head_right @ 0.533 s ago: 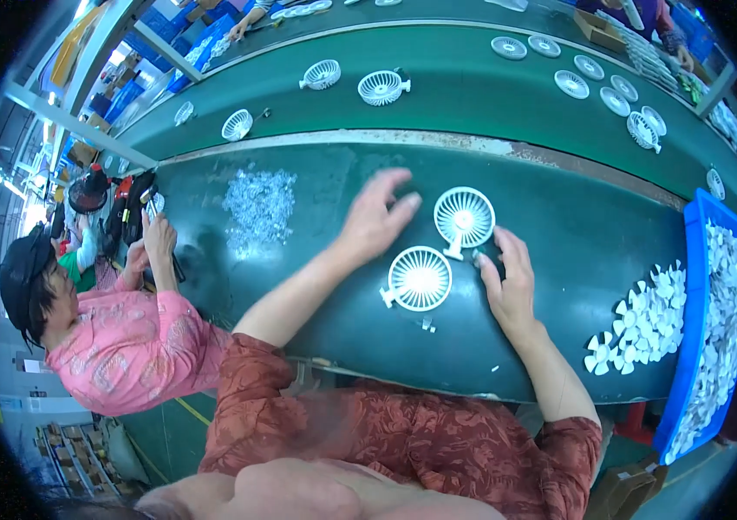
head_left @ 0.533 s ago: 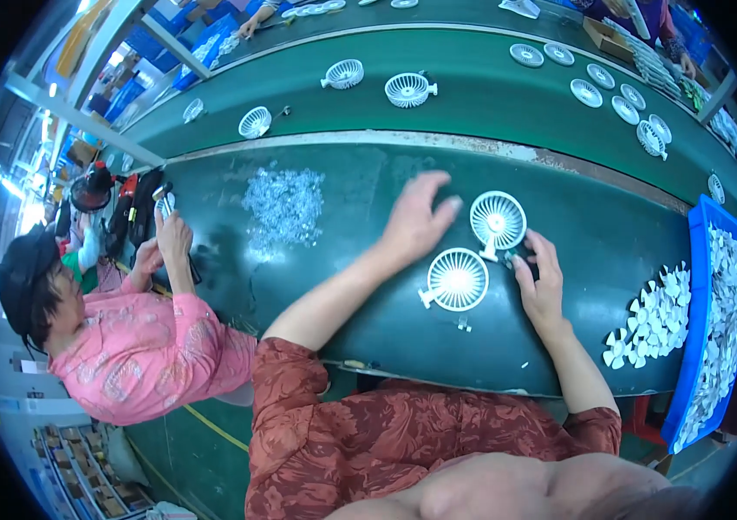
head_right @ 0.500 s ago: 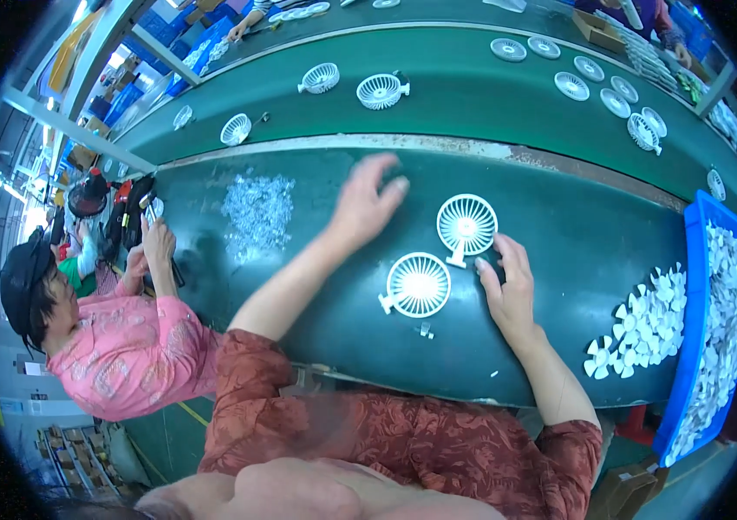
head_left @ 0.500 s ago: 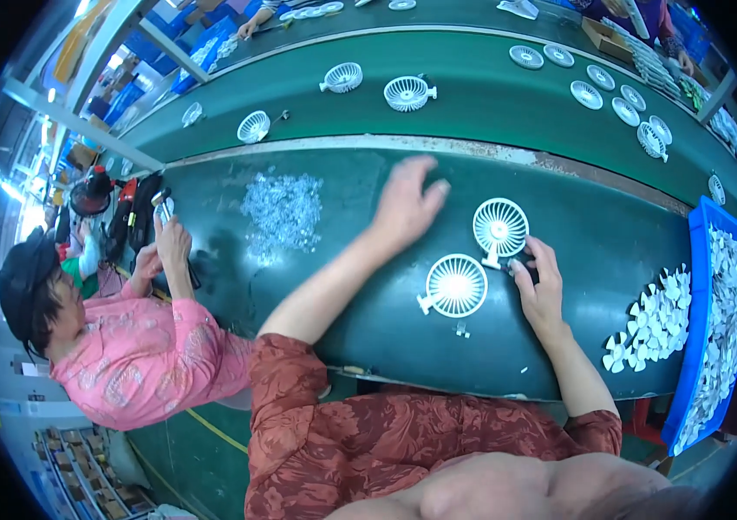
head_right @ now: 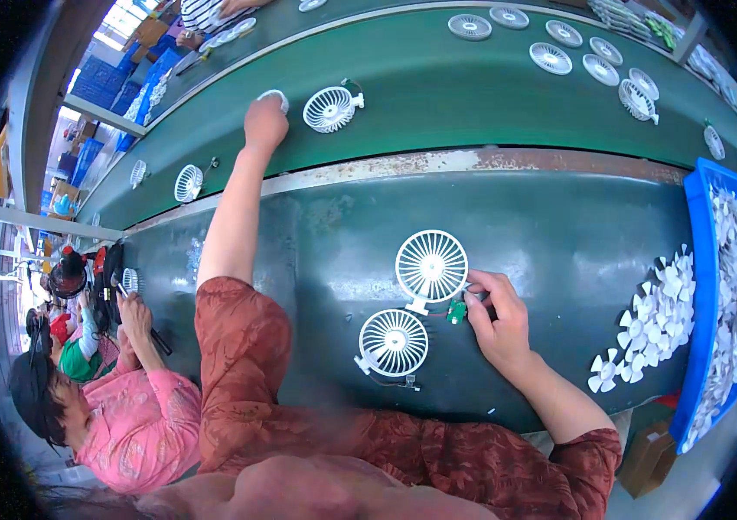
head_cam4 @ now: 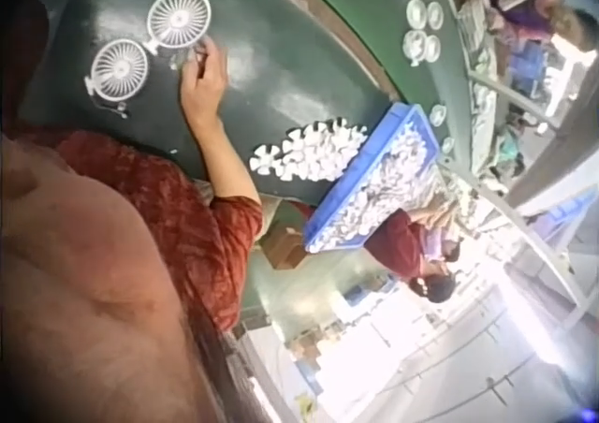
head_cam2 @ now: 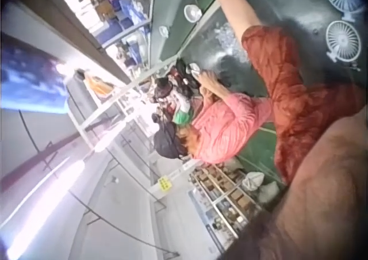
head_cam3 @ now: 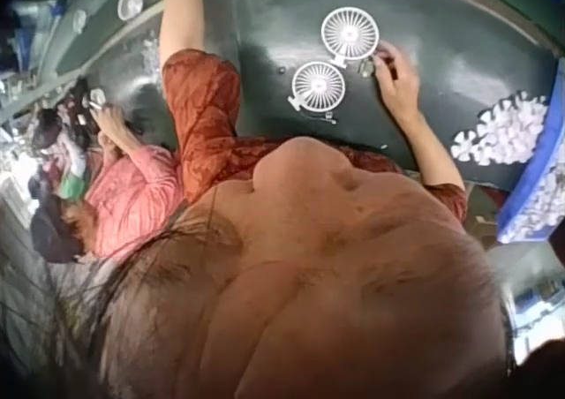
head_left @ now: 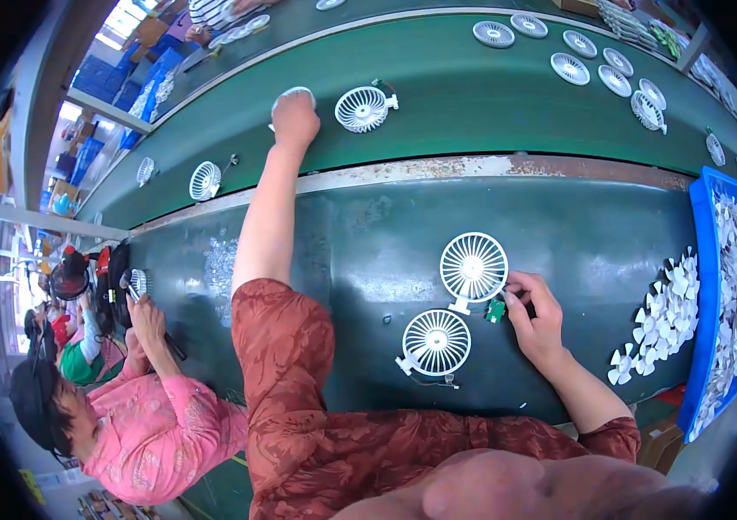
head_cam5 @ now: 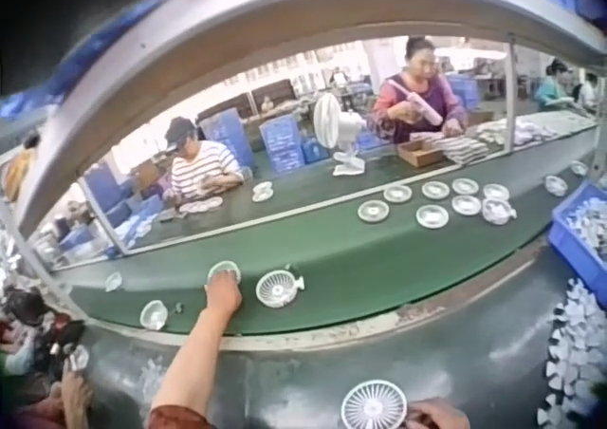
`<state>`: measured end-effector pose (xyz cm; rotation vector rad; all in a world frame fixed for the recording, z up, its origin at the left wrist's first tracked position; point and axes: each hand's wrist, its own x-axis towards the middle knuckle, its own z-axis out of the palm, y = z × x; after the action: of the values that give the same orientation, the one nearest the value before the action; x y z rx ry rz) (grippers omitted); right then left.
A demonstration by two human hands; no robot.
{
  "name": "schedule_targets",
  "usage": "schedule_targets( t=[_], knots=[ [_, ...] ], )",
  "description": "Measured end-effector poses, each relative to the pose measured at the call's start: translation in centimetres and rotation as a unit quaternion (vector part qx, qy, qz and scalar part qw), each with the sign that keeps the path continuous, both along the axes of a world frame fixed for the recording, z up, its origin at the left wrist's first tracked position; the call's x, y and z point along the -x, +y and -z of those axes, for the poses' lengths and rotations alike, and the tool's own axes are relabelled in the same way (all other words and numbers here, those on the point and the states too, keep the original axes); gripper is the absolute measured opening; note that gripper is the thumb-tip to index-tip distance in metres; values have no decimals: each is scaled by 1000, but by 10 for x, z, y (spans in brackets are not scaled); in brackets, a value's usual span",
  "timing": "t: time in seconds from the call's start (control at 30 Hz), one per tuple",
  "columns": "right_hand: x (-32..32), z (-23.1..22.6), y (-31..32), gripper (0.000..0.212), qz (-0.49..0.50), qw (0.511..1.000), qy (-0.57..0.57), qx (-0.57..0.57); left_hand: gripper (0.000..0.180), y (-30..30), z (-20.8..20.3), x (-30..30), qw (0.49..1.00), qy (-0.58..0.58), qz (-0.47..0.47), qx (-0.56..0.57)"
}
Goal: The person assembles mini fans by picking up fan blades and pressing them into the fan casings, then placing the assembled units onto the conveyor belt.
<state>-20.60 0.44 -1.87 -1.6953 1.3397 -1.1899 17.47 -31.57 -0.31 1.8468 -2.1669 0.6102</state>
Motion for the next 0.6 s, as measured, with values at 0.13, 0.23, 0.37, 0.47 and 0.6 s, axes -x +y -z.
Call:
schedule_targets(
  t=[0.13, 0.23, 0.37, 0.47, 0.6],
  knots=[
    [-3, -1, -1, 25, -4, 1000, -6, 0, 17, 14, -5, 43, 982, 168, 2, -81],
    [1, -1, 1, 27, -12, 1000, 19, 13, 26, 27, -11, 75, 981, 102, -21, -162],
    [-5, 2, 4, 25, -13, 1000, 19, 10, 21, 34, -5, 76, 987, 138, -45, -76],
    [-2, 2, 6, 25, -12, 1000, 21, 15, 19, 73, -39, 92, 983, 170, -31, -66],
    [-1, 8, 5, 23, -8, 1000, 6, 1, 13, 154, -63, 100, 984, 167, 15, -58]
  ],
)
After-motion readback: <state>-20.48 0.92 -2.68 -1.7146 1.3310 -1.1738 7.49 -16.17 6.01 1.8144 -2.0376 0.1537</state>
